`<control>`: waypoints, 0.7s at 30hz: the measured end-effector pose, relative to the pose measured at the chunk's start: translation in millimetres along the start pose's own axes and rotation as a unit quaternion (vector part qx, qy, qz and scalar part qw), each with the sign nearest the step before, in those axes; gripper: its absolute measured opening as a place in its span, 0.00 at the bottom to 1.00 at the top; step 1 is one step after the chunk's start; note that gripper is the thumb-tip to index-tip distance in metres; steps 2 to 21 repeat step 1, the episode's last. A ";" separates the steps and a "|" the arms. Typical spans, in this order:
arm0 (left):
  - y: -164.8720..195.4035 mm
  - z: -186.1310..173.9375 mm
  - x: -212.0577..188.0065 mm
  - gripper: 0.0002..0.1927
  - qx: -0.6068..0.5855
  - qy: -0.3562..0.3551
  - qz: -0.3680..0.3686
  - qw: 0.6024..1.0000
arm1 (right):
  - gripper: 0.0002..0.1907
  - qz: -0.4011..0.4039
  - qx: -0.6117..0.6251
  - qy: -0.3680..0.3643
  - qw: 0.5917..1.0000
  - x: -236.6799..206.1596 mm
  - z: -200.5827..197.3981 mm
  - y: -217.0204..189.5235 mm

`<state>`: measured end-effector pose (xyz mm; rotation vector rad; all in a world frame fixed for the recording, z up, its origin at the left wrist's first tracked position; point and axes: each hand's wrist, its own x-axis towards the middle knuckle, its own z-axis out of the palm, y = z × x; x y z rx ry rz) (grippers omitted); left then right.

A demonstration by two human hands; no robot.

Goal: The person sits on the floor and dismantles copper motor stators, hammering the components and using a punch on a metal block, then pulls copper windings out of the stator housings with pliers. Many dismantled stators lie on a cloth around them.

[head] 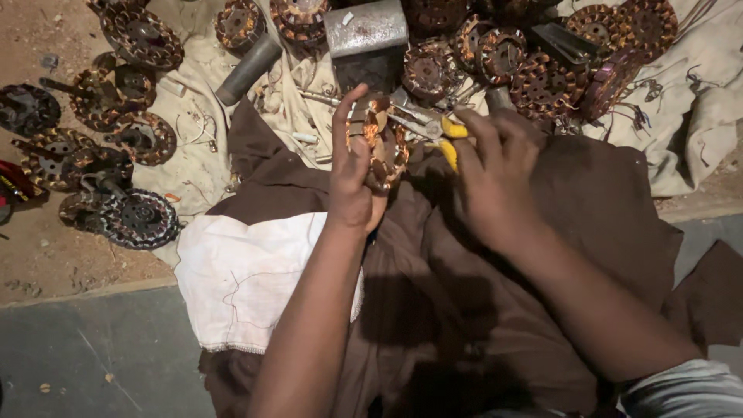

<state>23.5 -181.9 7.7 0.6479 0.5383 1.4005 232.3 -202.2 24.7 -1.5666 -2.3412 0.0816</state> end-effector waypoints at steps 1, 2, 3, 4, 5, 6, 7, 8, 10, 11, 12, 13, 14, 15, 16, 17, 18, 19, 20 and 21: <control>-2.5 -1.9 -0.8 0.40 0.021 0.003 0.011 1.000 | 0.24 0.012 0.020 -0.019 1.000 -3.8 4.7 0.8; -2.5 -1.9 -0.8 0.40 0.021 0.003 0.011 1.000 | 0.24 0.012 0.020 -0.019 1.000 -3.8 4.7 0.8; -2.5 -1.9 -0.8 0.40 0.021 0.003 0.011 1.000 | 0.24 0.012 0.020 -0.019 1.000 -3.8 4.7 0.8; -2.5 -1.9 -0.8 0.40 0.021 0.003 0.011 1.000 | 0.24 0.012 0.020 -0.019 1.000 -3.8 4.7 0.8; -2.5 -1.9 -0.8 0.40 0.021 0.003 0.011 1.000 | 0.24 0.012 0.020 -0.019 1.000 -3.8 4.7 0.8; -2.5 -1.9 -0.8 0.40 0.021 0.003 0.011 1.000 | 0.24 0.012 0.020 -0.019 1.000 -3.8 4.7 0.8; -2.5 -1.9 -0.8 0.40 0.021 0.003 0.011 1.000 | 0.24 0.012 0.020 -0.019 1.000 -3.8 4.7 0.8; -2.5 -1.9 -0.8 0.40 0.021 0.003 0.011 1.000 | 0.24 0.012 0.020 -0.019 1.000 -3.8 4.7 0.8; -2.5 -1.9 -0.8 0.40 0.021 0.003 0.011 1.000 | 0.24 0.012 0.020 -0.019 1.000 -3.8 4.7 0.8; -2.5 -1.9 -0.8 0.40 0.021 0.003 0.011 1.000 | 0.24 0.012 0.020 -0.019 1.000 -3.8 4.7 0.8; -2.5 -1.9 -0.8 0.40 0.021 0.003 0.011 1.000 | 0.24 0.012 0.020 -0.019 1.000 -3.8 4.7 0.8; -2.5 -1.9 -0.8 0.40 0.021 0.003 0.011 1.000 | 0.24 0.012 0.020 -0.019 1.000 -3.8 4.7 0.8; -2.5 -1.9 -0.8 0.40 0.021 0.003 0.011 1.000 | 0.24 0.012 0.020 -0.019 1.000 -3.8 4.7 0.8; -2.5 -1.9 -0.8 0.40 0.021 0.003 0.011 1.000 | 0.24 0.012 0.020 -0.019 1.000 -3.8 4.7 0.8; -2.5 -1.9 -0.8 0.40 0.021 0.003 0.011 1.000 | 0.24 0.012 0.020 -0.019 1.000 -3.8 4.7 0.8; -2.5 -1.9 -0.8 0.40 0.021 0.003 0.011 1.000 | 0.24 0.012 0.020 -0.019 1.000 -3.8 4.7 0.8; -2.5 -1.9 -0.8 0.40 0.021 0.003 0.011 1.000 | 0.24 0.012 0.020 -0.019 1.000 -3.8 4.7 0.8; -2.5 -1.9 -0.8 0.40 0.021 0.003 0.011 1.000 | 0.24 0.012 0.020 -0.019 1.000 -3.8 4.7 0.8; -2.5 -1.9 -0.8 0.40 0.021 0.003 0.011 1.000 | 0.24 0.012 0.020 -0.019 1.000 -3.8 4.7 0.8; -2.5 -1.9 -0.8 0.40 0.021 0.003 0.011 1.000 | 0.24 0.012 0.020 -0.019 1.000 -3.8 4.7 0.8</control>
